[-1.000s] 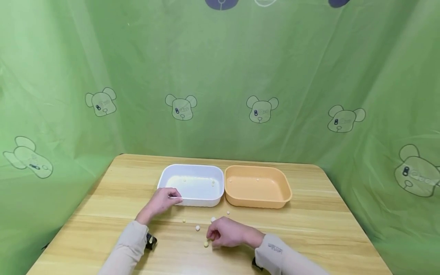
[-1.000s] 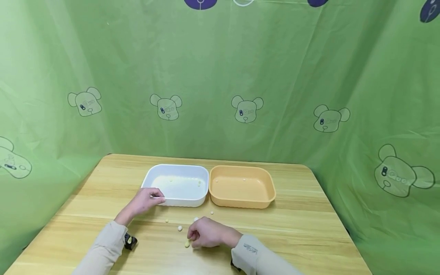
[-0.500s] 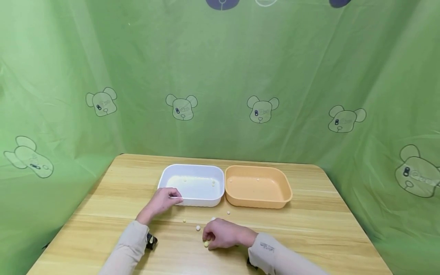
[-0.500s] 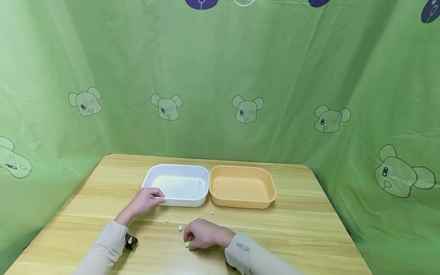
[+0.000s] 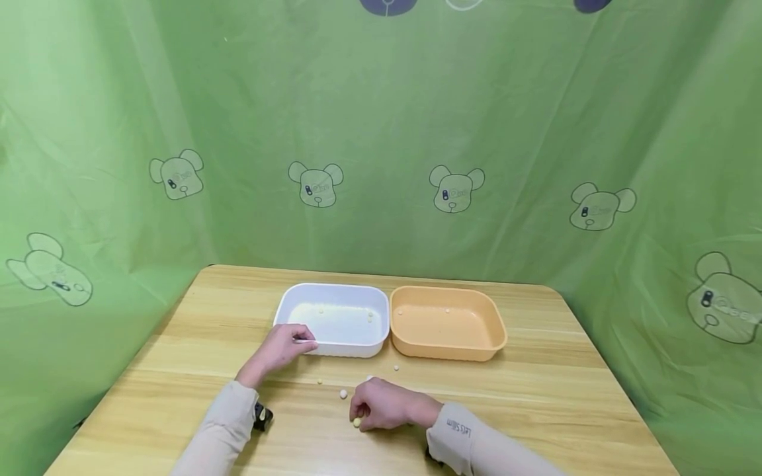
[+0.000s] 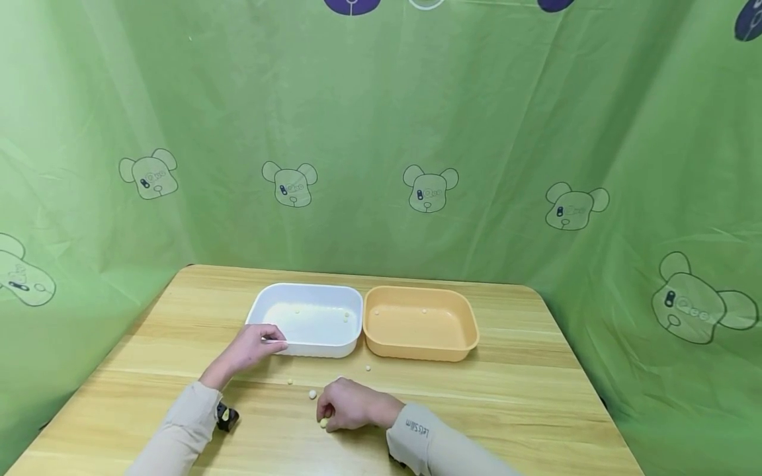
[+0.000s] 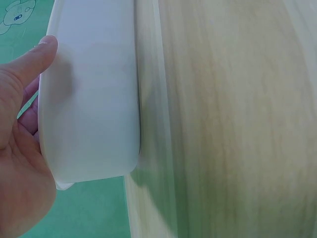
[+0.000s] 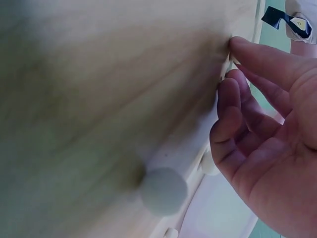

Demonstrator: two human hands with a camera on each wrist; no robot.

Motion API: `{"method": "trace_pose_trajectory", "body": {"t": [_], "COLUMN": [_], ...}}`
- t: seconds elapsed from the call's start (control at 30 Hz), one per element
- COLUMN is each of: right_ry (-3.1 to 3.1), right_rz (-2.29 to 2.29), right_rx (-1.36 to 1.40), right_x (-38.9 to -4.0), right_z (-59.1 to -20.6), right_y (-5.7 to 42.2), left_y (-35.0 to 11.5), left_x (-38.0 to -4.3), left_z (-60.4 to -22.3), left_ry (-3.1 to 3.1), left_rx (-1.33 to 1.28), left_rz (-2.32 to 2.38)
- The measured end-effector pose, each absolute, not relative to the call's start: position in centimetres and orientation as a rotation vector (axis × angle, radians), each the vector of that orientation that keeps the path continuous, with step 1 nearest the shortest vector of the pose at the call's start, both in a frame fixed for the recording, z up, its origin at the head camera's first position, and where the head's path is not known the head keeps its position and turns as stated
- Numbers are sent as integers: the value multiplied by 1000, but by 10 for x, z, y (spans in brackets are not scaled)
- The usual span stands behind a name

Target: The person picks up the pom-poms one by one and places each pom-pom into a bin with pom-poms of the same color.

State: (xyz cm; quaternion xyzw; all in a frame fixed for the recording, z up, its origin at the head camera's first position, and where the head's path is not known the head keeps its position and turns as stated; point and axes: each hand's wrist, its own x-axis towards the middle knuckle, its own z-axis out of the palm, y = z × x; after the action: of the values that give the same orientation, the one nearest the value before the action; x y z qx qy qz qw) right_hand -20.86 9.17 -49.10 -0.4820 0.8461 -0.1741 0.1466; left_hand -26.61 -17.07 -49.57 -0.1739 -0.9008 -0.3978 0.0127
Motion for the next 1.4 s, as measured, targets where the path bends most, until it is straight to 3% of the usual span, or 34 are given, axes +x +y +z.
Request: {"method": "trace_pose_trajectory", "body": {"t": [0.67,1.4], "right_ry": [2416,2435], "right_rz": [-519,-677], "right_rx": [-1348,-1325], "right_x": [-209,-206], "right_z": [-495,-472], "right_y": [95,105], "left_y": [-170,-170], "left_x": [-263,-265], "left_z": [-496,-497], "left_ry": [-2800,-2799], "left_rx": [-528,-537], "left_rz": [-1257,-1239]}}
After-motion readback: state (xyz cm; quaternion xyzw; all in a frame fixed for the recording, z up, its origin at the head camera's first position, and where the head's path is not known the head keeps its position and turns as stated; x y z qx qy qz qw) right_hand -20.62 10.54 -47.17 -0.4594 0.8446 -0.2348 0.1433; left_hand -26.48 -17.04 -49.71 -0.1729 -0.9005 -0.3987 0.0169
